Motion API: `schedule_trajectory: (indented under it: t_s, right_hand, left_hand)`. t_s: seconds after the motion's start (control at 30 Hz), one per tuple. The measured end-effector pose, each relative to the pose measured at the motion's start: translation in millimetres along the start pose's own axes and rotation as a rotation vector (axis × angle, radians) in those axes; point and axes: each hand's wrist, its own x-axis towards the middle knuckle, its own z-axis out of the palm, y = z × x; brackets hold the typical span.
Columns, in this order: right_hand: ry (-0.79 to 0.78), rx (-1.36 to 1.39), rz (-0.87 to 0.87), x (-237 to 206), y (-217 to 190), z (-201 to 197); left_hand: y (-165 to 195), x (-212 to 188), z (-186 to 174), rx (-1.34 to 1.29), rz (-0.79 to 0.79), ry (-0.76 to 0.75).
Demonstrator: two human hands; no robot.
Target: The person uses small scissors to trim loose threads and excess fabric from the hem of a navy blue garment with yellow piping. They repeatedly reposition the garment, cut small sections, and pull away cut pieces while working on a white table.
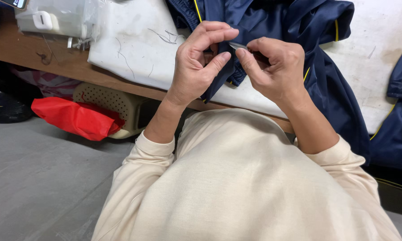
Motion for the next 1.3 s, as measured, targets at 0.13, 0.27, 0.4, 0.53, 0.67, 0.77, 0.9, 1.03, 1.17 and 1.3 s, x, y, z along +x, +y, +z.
schedule_trajectory:
  t_s: [0.13, 0.27, 0.4, 0.53, 0.67, 0.77, 0.9, 1.03, 1.17, 1.3]
  right_hand:
    - [-0.018, 0.084, 0.014, 2, 1, -1]
    - [-0.039, 0.570, 0.224, 4, 6, -3]
    - [-0.143, 0.789, 0.372, 12, 20, 24]
    - [-0.137, 0.838, 0.289, -1, 24, 44]
    - [0.097, 0.395, -0.025, -9, 23, 38]
    - [0.187, 0.164, -0.270, -9, 19, 29]
    - [0.238, 0.041, -0.446, -9, 14, 28]
    - [0.207, 0.104, -0.386, -13, 19, 30]
    - [0.097, 0.624, 0.131, -23, 28, 37]
    - [0.135, 0.918, 0.290, -39, 25, 47]
  left_hand:
    - [4, -3, 3, -0.034, 0.001, -0.001]
    - [6, -5, 0, -0.101, 0.032, -0.033]
    - [5, -10, 2, -0.186, 0.086, -0.053]
    - [-3, -20, 10, -0.407, 0.065, -0.015]
    - [-19, -31, -2, -0.437, 0.065, 0.150]
    - [-25, -20, -22, 0.150, -0.161, 0.374]
    - [-3, -17, -28, 0.846, 0.095, 0.508]
    - [20, -22, -18, 0.218, 0.103, 0.155]
    - [16, -9, 5, 0.337, 0.197, 0.104]
    - [8, 7, 32, 0.310, 0.201, 0.255]
